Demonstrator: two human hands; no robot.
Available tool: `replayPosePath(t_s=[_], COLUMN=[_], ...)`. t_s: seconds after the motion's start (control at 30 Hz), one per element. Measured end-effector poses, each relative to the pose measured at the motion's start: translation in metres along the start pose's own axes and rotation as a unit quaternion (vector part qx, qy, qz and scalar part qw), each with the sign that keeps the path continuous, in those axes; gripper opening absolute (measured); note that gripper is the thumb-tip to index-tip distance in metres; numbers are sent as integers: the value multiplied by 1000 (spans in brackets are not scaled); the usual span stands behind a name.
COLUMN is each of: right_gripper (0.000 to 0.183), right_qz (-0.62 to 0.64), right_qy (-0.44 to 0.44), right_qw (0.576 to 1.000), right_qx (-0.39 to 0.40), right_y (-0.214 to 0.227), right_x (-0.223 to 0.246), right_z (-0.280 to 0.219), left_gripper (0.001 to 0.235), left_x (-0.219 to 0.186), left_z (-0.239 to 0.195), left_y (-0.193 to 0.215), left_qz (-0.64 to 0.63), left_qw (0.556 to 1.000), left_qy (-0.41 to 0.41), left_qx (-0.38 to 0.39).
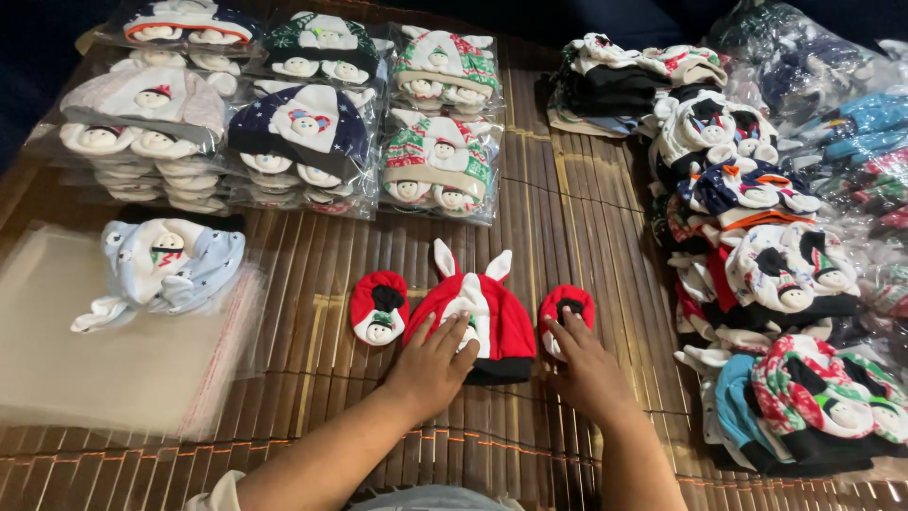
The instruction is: Packaging winter hats into individual plastic bags
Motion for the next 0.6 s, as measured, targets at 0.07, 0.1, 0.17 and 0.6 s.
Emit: replayPosePath(t_s=[0.07,0.1,0.17,0.6], right_gripper=[81,78,72,49], right_qz=[-12,-23,-16,568], right_qy=[4,9,11,-254], right_qw=[1000,1000,999,771], right_qx=[0,0,-34,-134], right_y=[-1,-1,1,19], right_x=[2,4,1,-56], right_z=[-3,-5,-8,-27], left_gripper=[27,22,17,13], left_x=[-5,-8,-12,-19], left_z=[9,13,19,44], left_y=[10,16,22,48], left_qz=[-6,-12,1,-31], left_qw=[1000,1000,1000,996], left_qy=[-2,-2,-23,-55], left_qx=[-5,-11,-11,-55])
Point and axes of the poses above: each hand's wrist, its own z-axis towards the middle knuckle, its own y-axis out of the back of the hand, x = y × z, the point moved 9 cm from there along z, towards the middle knuckle, and after that the axes turned 14 degrees about -z, right-handed, at the moved point
